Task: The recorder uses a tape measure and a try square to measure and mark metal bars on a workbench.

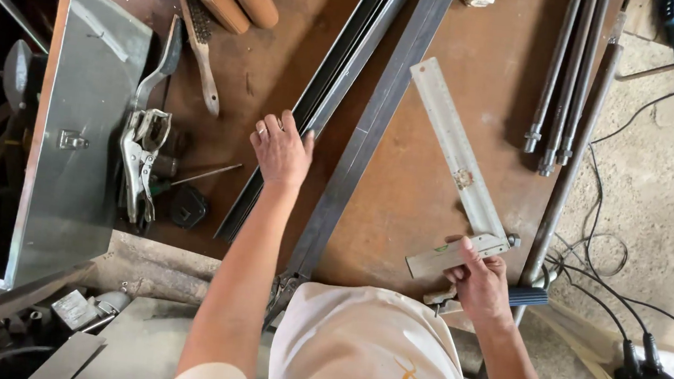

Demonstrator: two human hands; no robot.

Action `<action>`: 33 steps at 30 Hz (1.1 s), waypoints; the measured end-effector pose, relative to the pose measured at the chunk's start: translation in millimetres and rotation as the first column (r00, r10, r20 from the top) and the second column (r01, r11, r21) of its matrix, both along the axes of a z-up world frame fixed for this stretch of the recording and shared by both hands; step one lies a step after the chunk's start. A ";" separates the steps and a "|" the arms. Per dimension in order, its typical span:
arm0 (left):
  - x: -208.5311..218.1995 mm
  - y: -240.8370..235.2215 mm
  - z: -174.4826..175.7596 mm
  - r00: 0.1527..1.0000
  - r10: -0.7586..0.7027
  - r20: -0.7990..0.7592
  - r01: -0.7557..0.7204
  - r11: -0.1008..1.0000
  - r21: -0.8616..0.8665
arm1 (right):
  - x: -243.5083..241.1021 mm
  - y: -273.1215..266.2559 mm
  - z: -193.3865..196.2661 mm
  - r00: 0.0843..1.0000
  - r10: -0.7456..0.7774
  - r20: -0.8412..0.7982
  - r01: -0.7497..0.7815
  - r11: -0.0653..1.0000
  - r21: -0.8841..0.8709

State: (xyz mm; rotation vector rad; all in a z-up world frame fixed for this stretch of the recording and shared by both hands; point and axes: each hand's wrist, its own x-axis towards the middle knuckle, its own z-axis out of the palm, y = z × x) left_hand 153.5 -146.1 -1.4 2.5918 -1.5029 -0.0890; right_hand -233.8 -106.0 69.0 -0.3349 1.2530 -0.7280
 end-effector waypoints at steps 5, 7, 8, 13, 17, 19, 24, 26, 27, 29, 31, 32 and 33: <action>25.6 0.1 -39.3 0.995 -0.100 -0.009 0.101 0.995 0.014 | 10.8 -16.9 1.4 0.995 0.094 -0.021 -0.095 0.995 -0.017; 31.6 0.9 -47.7 0.993 -0.115 -0.035 0.115 0.993 -0.007 | 9.8 -19.3 -3.5 0.992 0.121 -0.030 -0.122 0.992 -0.021; 35.8 1.7 -51.4 0.995 -0.100 -0.012 0.099 0.993 -0.062 | 9.1 -20.0 -5.6 0.989 0.144 -0.024 -0.144 0.989 -0.030; 43.3 2.8 -52.2 1.000 0.007 0.028 -0.002 0.985 -0.173 | 4.1 -25.7 -15.6 0.982 0.187 -0.033 -0.189 0.981 -0.042; 16.4 3.6 -38.7 0.999 -0.032 -0.033 0.027 0.988 -0.149 | 5.4 -35.6 -25.5 0.978 0.207 -0.027 -0.208 0.976 -0.062; -20.0 1.9 -26.6 0.990 -0.058 -0.125 0.045 0.994 -0.099 | 5.7 -39.9 -28.2 0.978 0.209 -0.012 -0.210 0.975 -0.077; -99.0 0.9 -42.1 0.884 -0.034 -0.467 0.006 0.998 -0.063 | 11.0 -46.3 -44.6 0.939 0.331 0.092 -0.322 0.941 -0.101; -107.7 6.1 -57.3 0.895 -0.043 -0.443 0.000 0.995 -0.098 | 11.9 -48.1 -49.7 0.927 0.359 0.111 -0.348 0.932 -0.105; -109.6 8.6 -64.8 0.910 -0.050 -0.412 -0.007 0.991 -0.136 | 14.5 -49.1 -53.3 0.911 0.388 0.137 -0.375 0.920 -0.115; -121.0 13.2 -65.1 0.905 -0.092 -0.415 0.027 0.987 -0.161 | 27.6 -58.1 -48.9 0.900 0.414 0.138 -0.404 0.910 -0.097; -132.6 18.9 -66.3 0.897 -0.135 -0.421 0.063 0.981 -0.182 | 35.5 -64.4 -56.2 0.889 0.436 0.139 -0.430 0.900 -0.073; -137.8 21.5 -67.2 0.886 -0.173 -0.431 0.091 0.975 -0.204 | 37.5 -66.9 -65.7 0.878 0.458 0.141 -0.458 0.888 -0.034; -143.4 24.6 -67.7 0.872 -0.211 -0.441 0.119 0.967 -0.227 | 39.1 -68.8 -75.0 0.866 0.479 0.145 -0.485 0.875 0.006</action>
